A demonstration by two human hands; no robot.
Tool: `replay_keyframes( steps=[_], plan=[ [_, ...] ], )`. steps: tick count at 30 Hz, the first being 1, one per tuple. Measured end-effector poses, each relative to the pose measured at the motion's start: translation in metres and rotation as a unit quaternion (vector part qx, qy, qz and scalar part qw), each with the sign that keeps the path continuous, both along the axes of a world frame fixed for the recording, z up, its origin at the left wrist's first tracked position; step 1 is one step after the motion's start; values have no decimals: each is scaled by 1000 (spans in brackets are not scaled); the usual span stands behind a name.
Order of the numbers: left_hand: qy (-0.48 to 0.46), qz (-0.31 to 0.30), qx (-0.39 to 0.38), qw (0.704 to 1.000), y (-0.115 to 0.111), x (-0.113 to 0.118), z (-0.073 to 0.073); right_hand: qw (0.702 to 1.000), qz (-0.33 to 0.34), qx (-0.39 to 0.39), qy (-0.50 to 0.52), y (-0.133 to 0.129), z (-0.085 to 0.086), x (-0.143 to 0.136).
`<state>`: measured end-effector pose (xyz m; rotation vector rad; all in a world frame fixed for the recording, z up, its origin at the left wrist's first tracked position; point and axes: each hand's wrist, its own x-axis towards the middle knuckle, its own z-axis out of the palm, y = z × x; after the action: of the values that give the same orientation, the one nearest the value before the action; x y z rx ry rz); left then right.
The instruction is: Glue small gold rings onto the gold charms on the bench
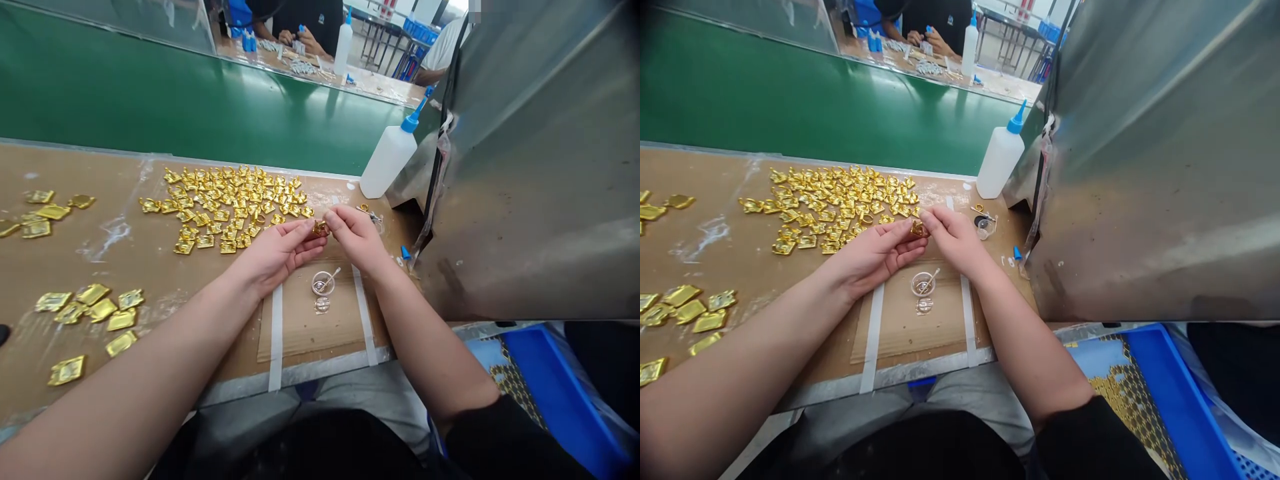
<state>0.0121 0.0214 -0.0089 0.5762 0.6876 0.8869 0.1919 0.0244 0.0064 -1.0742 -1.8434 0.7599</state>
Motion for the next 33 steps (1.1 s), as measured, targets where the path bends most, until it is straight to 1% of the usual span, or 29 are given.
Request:
replay_keyframes(
  steps=[8,19,33],
  plan=[
    [0,2,6,1000,-1,0,0,1000,3,4,-17,1,-1,-1],
    [9,3,18,1000,-1,1,1,1000,14,16,-14,1,-2,-2],
    [38,16,30,999,-2,2,2,1000,3,6,-21,0,-5,-4]
  ],
)
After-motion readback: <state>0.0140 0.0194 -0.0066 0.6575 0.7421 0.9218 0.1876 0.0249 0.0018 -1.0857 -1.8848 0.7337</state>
